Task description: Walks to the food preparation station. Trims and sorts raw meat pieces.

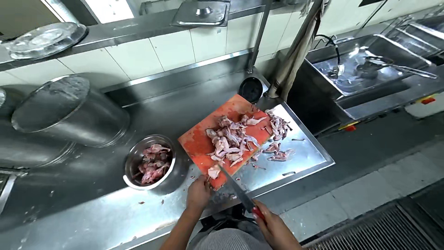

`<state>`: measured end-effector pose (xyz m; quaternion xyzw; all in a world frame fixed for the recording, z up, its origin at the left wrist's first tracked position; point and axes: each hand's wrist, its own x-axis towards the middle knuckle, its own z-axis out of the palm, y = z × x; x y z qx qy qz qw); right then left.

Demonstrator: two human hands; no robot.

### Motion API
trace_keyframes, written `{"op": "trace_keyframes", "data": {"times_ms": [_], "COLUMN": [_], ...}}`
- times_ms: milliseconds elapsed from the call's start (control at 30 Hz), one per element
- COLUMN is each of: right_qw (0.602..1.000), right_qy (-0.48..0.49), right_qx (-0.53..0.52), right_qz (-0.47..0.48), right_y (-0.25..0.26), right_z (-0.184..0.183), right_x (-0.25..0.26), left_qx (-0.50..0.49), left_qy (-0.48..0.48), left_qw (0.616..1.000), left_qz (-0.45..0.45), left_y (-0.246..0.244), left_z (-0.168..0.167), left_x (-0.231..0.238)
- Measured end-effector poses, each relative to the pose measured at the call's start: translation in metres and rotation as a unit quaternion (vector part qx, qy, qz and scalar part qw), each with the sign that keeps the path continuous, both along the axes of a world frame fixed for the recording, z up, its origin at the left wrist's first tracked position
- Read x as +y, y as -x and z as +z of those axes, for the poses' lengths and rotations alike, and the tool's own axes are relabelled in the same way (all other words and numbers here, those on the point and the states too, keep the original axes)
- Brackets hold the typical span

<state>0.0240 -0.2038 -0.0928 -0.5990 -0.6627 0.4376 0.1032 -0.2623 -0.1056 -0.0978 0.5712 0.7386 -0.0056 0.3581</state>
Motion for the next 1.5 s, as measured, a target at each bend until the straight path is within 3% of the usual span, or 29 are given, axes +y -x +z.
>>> {"op": "trace_keyframes", "data": {"times_ms": [133, 433, 700, 867, 1133, 1233, 1333, 1433, 1500], "right_qw": [0.993, 0.965, 0.964, 0.97, 0.982, 0.977, 0.974, 0.974, 0.973], "right_qy": [0.058, 0.109, 0.152, 0.147, 0.112, 0.108, 0.143, 0.165, 0.176], "right_qx": [-0.059, -0.235, -0.22, -0.195, -0.155, -0.18, -0.173, -0.149, -0.15], "right_qz": [0.083, 0.033, -0.002, -0.007, -0.014, -0.021, -0.035, -0.032, -0.029], "right_y": [0.033, 0.072, 0.092, 0.091, 0.121, 0.128, 0.113, 0.088, 0.085], "right_z": [-0.005, 0.018, 0.027, 0.024, 0.014, 0.013, 0.008, -0.001, 0.004], "right_x": [0.026, 0.029, 0.034, 0.037, 0.063, 0.058, 0.023, -0.011, -0.015], "left_qx": [0.05, 0.017, -0.003, 0.056, 0.064, 0.05, 0.002, -0.102, -0.218], "left_qy": [0.013, 0.056, -0.052, -0.013, 0.002, 0.011, 0.022, 0.057, 0.086], "left_qw": [0.998, 0.996, 0.991, 0.992, 0.987, 0.992, 0.998, 0.993, 0.967], "left_qz": [-0.044, -0.062, -0.121, -0.11, -0.148, -0.117, -0.067, 0.008, 0.099], "left_y": [-0.004, 0.011, 0.01, 0.01, 0.024, 0.026, 0.028, 0.032, 0.031], "left_z": [0.022, 0.037, 0.02, 0.031, 0.014, 0.01, 0.005, -0.008, -0.018], "left_x": [0.002, 0.019, 0.035, 0.037, 0.035, 0.032, 0.031, 0.027, 0.022]}}
